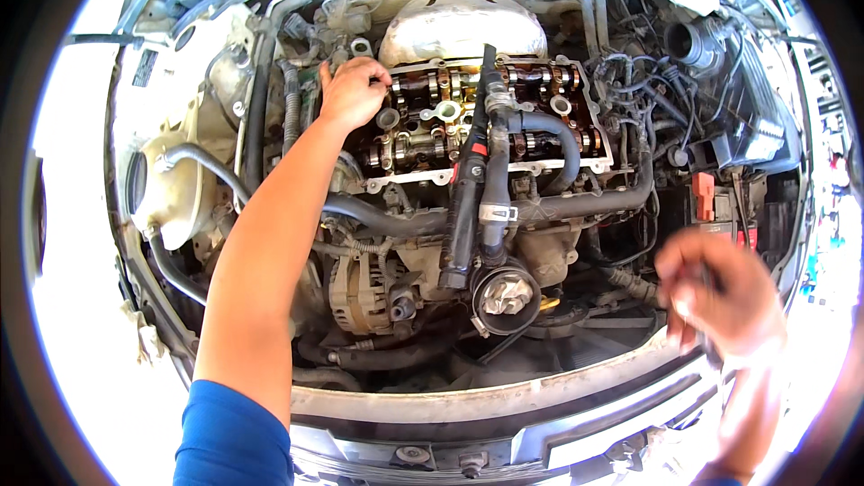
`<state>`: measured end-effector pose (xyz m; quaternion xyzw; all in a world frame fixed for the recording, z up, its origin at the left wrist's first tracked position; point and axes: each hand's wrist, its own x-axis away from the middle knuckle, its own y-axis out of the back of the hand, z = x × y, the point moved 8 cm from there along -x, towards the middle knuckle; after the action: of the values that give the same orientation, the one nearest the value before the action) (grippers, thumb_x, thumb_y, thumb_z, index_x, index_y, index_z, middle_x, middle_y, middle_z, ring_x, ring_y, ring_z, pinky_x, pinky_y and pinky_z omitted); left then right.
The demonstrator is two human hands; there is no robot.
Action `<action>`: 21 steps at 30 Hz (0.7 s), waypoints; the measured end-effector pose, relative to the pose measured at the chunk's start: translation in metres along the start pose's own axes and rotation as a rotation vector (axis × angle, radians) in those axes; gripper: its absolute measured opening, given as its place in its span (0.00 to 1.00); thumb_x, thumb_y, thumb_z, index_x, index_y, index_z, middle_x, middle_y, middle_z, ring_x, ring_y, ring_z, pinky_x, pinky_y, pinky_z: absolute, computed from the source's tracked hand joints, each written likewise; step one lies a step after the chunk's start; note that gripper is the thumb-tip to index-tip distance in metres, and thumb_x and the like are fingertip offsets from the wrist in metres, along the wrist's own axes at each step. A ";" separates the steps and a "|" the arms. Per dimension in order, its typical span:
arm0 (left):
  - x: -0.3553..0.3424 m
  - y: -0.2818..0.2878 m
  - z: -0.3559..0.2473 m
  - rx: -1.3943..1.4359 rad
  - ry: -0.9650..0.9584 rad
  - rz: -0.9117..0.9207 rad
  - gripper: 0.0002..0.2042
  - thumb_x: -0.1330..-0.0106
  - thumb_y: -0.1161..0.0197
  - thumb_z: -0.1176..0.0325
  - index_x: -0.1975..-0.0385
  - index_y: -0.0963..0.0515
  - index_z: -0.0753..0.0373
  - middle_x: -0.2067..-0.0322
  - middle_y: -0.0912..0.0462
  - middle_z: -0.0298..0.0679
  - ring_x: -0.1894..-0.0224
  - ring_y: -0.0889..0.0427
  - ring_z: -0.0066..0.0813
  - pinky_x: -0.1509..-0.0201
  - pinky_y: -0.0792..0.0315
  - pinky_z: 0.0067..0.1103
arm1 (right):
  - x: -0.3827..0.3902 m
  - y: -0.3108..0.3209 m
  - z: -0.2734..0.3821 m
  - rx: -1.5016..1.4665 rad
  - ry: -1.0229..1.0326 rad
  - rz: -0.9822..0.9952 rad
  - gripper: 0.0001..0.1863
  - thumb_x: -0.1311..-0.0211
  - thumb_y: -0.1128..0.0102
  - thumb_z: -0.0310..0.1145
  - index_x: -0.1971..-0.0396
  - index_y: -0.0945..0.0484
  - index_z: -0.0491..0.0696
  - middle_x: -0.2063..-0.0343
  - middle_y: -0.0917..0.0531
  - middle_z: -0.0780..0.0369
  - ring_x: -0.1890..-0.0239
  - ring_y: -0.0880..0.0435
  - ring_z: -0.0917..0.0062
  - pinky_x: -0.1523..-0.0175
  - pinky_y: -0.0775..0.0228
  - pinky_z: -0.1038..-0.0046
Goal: The person works on the exposed cylinder head of a car engine using a screwdriver. They manipulate small metal components and wipe the engine area with a cloth.
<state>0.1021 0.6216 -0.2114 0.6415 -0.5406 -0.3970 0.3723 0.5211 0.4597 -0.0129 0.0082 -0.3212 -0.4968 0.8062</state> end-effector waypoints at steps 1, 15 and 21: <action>0.000 -0.005 -0.007 0.025 -0.022 0.002 0.05 0.40 0.39 0.68 0.68 0.16 0.52 0.51 0.18 0.30 0.38 0.26 0.34 0.25 0.65 0.54 | 0.026 -0.001 -0.008 -0.085 0.020 -0.032 0.29 0.40 0.28 0.50 0.58 0.26 0.39 0.77 0.21 0.60 0.83 0.18 0.77 0.83 0.27 0.79; 0.014 -0.003 -0.035 -0.367 -0.043 0.278 0.12 0.43 0.30 0.50 0.64 0.14 0.45 0.38 0.30 0.31 0.27 0.44 0.37 0.27 0.66 0.64 | 0.167 0.070 -0.097 0.531 0.136 -0.523 0.16 0.35 0.40 0.23 0.49 0.30 0.42 0.77 0.31 0.68 0.81 0.36 0.88 0.75 0.42 0.86; 0.009 -0.010 -0.042 -0.418 -0.031 0.320 0.11 0.43 0.32 0.51 0.62 0.14 0.43 0.36 0.32 0.31 0.25 0.46 0.40 0.27 0.65 0.65 | 0.122 0.073 -0.084 0.913 0.284 -0.659 0.25 0.44 0.40 0.13 0.45 0.29 0.42 0.73 0.27 0.63 0.74 0.34 0.83 0.69 0.41 0.80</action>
<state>0.1453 0.6157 -0.2045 0.4506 -0.5471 -0.4458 0.5467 0.6598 0.3725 0.0068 0.5211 -0.3722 -0.5267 0.5591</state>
